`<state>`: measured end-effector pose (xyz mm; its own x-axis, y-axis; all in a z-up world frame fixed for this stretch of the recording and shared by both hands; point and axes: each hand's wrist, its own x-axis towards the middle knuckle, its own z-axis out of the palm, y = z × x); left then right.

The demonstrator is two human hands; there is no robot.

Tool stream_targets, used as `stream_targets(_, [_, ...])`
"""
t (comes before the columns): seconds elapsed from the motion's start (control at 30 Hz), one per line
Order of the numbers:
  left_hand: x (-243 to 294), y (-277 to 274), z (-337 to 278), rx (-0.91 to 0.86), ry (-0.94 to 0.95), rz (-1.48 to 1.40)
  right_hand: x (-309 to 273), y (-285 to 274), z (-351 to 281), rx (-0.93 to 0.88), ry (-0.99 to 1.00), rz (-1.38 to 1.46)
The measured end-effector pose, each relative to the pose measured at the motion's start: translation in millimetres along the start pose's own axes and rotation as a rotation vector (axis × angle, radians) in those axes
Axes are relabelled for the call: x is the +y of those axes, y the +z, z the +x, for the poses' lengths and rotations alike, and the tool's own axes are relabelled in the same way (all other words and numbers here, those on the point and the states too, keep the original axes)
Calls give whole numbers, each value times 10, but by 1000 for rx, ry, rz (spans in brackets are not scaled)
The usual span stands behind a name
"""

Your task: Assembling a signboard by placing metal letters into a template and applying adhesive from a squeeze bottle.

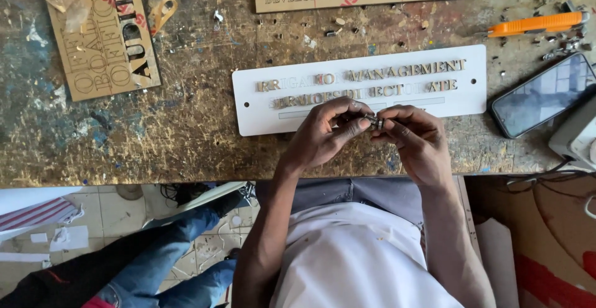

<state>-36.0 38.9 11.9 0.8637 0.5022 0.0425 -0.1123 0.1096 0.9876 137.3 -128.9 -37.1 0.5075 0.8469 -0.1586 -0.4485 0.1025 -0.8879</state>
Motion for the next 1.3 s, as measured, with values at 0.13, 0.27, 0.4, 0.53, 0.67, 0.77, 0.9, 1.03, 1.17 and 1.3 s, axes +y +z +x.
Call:
stream_targets(0.13, [31,-71,-89,36,35,33,-78,78,6,-3,-37,3])
stream_targets(0.27, [-49,-295,-223,76,67,77,-175,130,39,-13,-90,-84])
stream_targets(0.4, [23,-733,-321,255,97,112,-361,200,50,-58,-152,-282])
stream_targets(0.53, [17,-867,-367,478,154,280,-536,433,-5,-126,-175,-387])
stream_targets(0.67, [-85,-848,-444,507,152,190,-465,560,56,-147,-196,-465])
stream_targets(0.77, [-85,-974,-513,574,161,177,-429,587,91,-137,-213,-460])
stream_targets(0.9, [-9,-1063,-575,733,121,160,-528,682,131,-86,-145,-625])
stream_targets(1.03, [2,-1019,-623,680,67,126,-413,673,102,-104,-113,-673])
stream_targets(1.17, [76,-964,-561,610,56,116,-437,651,99,-76,-148,-568])
stream_targets(1.3, [164,-857,-456,556,47,96,-507,542,157,107,-177,-515])
